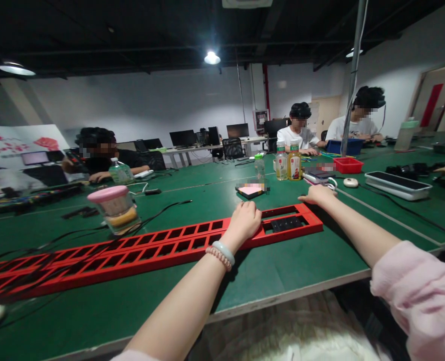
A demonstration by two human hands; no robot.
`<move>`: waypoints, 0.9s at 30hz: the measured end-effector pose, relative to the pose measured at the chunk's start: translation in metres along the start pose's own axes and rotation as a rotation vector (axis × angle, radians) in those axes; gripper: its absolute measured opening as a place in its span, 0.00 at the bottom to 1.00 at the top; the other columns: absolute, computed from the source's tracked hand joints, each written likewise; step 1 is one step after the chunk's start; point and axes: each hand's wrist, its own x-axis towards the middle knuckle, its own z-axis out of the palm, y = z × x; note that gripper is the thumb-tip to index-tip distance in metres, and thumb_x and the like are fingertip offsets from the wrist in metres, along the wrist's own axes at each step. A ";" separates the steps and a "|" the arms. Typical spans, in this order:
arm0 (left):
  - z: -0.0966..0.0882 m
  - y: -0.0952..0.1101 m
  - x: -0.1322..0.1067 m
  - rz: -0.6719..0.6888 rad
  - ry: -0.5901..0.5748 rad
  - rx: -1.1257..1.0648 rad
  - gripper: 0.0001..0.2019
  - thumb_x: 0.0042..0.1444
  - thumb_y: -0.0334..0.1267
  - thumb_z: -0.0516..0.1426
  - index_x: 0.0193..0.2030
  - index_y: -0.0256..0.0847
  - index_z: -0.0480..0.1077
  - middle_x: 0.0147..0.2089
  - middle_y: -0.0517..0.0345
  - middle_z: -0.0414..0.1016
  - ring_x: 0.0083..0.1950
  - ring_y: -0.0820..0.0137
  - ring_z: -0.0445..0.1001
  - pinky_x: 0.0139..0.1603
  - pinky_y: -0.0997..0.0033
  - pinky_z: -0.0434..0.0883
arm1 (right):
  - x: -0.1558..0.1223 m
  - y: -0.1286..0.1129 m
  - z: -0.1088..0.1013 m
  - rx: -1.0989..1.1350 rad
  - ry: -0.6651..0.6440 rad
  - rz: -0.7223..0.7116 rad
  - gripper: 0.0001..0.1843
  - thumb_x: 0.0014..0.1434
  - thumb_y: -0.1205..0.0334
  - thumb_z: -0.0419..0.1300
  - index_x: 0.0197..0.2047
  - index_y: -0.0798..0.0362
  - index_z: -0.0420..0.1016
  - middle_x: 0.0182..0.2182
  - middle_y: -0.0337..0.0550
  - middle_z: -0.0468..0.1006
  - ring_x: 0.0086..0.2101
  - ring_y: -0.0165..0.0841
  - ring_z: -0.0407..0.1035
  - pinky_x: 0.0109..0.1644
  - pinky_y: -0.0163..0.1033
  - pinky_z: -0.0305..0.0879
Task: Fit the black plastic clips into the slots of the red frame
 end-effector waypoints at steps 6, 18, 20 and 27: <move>0.000 -0.001 0.000 0.020 0.004 0.008 0.12 0.60 0.37 0.41 0.34 0.37 0.63 0.38 0.48 0.69 0.43 0.63 0.66 0.49 0.62 0.62 | -0.065 -0.034 -0.013 -0.041 0.202 -0.218 0.35 0.53 0.36 0.45 0.48 0.59 0.69 0.48 0.66 0.65 0.48 0.58 0.59 0.47 0.58 0.54; 0.003 -0.002 0.001 0.009 0.006 0.029 0.12 0.59 0.37 0.42 0.33 0.37 0.63 0.38 0.48 0.70 0.43 0.63 0.67 0.49 0.63 0.62 | -0.110 -0.086 0.020 -0.041 -0.002 -0.503 0.25 0.49 0.48 0.53 0.46 0.55 0.70 0.45 0.56 0.64 0.44 0.49 0.64 0.43 0.48 0.62; 0.003 -0.002 0.001 0.011 0.006 0.033 0.12 0.59 0.37 0.42 0.34 0.37 0.64 0.38 0.48 0.70 0.44 0.63 0.67 0.49 0.63 0.61 | -0.114 -0.088 0.013 -0.067 0.034 -0.478 0.21 0.49 0.53 0.53 0.44 0.55 0.72 0.45 0.55 0.66 0.43 0.47 0.65 0.42 0.48 0.63; 0.003 0.000 0.001 0.013 -0.007 0.033 0.13 0.59 0.37 0.41 0.34 0.36 0.64 0.40 0.47 0.70 0.44 0.62 0.66 0.50 0.63 0.60 | -0.136 -0.093 0.008 -0.126 0.132 -0.412 0.17 0.51 0.61 0.51 0.42 0.57 0.73 0.43 0.57 0.70 0.43 0.46 0.65 0.38 0.49 0.63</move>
